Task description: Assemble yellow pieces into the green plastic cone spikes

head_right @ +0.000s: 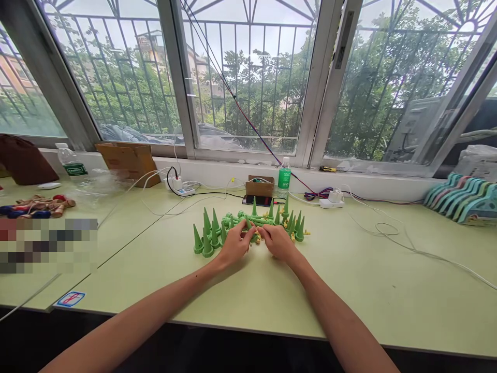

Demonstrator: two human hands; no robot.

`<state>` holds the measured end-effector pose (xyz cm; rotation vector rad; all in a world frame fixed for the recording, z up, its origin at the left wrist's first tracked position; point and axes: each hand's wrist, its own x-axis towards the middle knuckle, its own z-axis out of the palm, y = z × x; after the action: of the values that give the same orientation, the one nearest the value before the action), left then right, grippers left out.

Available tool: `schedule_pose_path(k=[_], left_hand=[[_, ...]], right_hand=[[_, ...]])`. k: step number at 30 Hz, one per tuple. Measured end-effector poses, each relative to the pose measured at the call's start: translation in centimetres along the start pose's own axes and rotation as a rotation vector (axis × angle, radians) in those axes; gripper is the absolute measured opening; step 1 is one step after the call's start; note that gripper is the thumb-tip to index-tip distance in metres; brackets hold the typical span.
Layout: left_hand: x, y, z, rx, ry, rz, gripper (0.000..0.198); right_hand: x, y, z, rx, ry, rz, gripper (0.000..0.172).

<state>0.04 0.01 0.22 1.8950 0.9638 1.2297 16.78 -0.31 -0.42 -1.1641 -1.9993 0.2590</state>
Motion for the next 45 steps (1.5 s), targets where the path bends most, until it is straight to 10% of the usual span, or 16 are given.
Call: schedule_pose_path(k=[10,37,45], left_hand=[[0.11,-0.17,-0.06,0.004,0.051,0.009,0.025],[-0.44,0.65,-0.27,-0.066,-0.116,0.014,0.027],[-0.14,0.14,0.01,-0.04,-0.007,0.041,0.022]], right_hand=[[-0.04,-0.82,-0.57,0.023,0.002,0.029,0.024],[0.07,-0.33,-0.25,-0.07,0.076,0.036,0.049],[0.17,-0.33,-0.21,-0.03,0.155,0.076,0.045]])
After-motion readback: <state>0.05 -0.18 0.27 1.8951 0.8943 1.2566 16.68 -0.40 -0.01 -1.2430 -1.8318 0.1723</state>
